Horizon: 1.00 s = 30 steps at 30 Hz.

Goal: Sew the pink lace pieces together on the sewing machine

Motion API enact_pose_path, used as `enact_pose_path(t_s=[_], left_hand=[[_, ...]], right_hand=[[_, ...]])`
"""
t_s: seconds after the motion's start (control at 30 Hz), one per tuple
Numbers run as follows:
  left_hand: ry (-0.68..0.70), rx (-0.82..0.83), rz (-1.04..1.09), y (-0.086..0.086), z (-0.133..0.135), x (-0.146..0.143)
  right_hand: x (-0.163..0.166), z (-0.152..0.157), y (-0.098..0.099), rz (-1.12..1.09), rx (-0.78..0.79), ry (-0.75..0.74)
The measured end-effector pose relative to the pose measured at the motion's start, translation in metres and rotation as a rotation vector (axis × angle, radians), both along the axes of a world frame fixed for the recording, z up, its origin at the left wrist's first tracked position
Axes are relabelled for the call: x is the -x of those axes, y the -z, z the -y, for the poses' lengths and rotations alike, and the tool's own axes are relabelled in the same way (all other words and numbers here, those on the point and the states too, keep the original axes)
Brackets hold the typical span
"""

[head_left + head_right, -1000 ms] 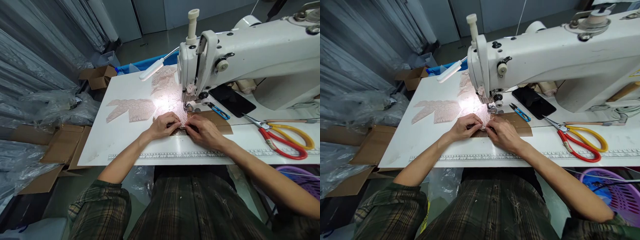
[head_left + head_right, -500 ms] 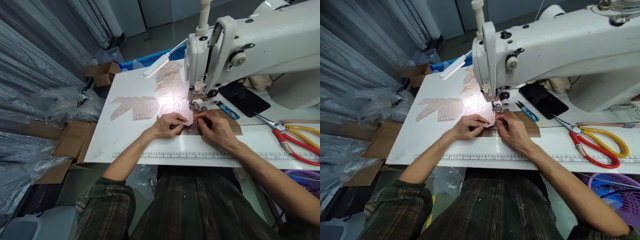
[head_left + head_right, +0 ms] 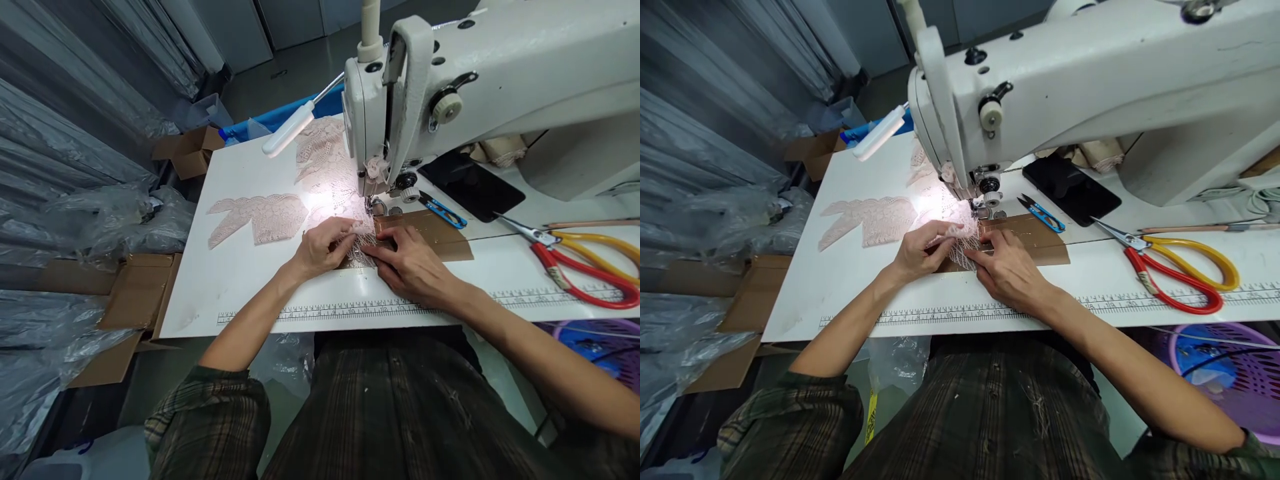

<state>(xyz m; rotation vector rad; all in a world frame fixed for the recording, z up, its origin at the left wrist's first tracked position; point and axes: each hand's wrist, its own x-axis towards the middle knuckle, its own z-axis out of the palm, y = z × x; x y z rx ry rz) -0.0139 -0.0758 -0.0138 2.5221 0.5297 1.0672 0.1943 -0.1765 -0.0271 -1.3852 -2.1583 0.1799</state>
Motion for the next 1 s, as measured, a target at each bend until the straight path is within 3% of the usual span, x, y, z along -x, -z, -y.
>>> enact_pose_path(t_s=[0.17,0.57,0.73,0.8,0.87,1.0], left_hand=[[0.193,-0.162,-0.139,0.002,-0.002,-0.001],[0.171,-0.280,-0.216,0.005,-0.003,0.001],[0.196,-0.293,-0.265,0.002,-0.001,-0.002],[0.198,-0.309,-0.277,0.000,0.000,-0.003],[0.193,-0.318,-0.290,-0.001,0.000,-0.003],[0.175,-0.377,-0.325,-0.002,0.000,-0.002]], right_hand=[[0.003,0.017,-0.004,0.064,0.023,-0.017],[0.004,0.021,-0.006,0.069,0.032,-0.013],[-0.031,-0.017,-0.028,-0.093,0.247,-0.226],[-0.046,-0.041,-0.034,-0.161,0.344,-0.220],[-0.055,-0.058,-0.031,-0.168,0.351,-0.166],[-0.052,-0.060,-0.012,-0.128,0.141,-0.123]])
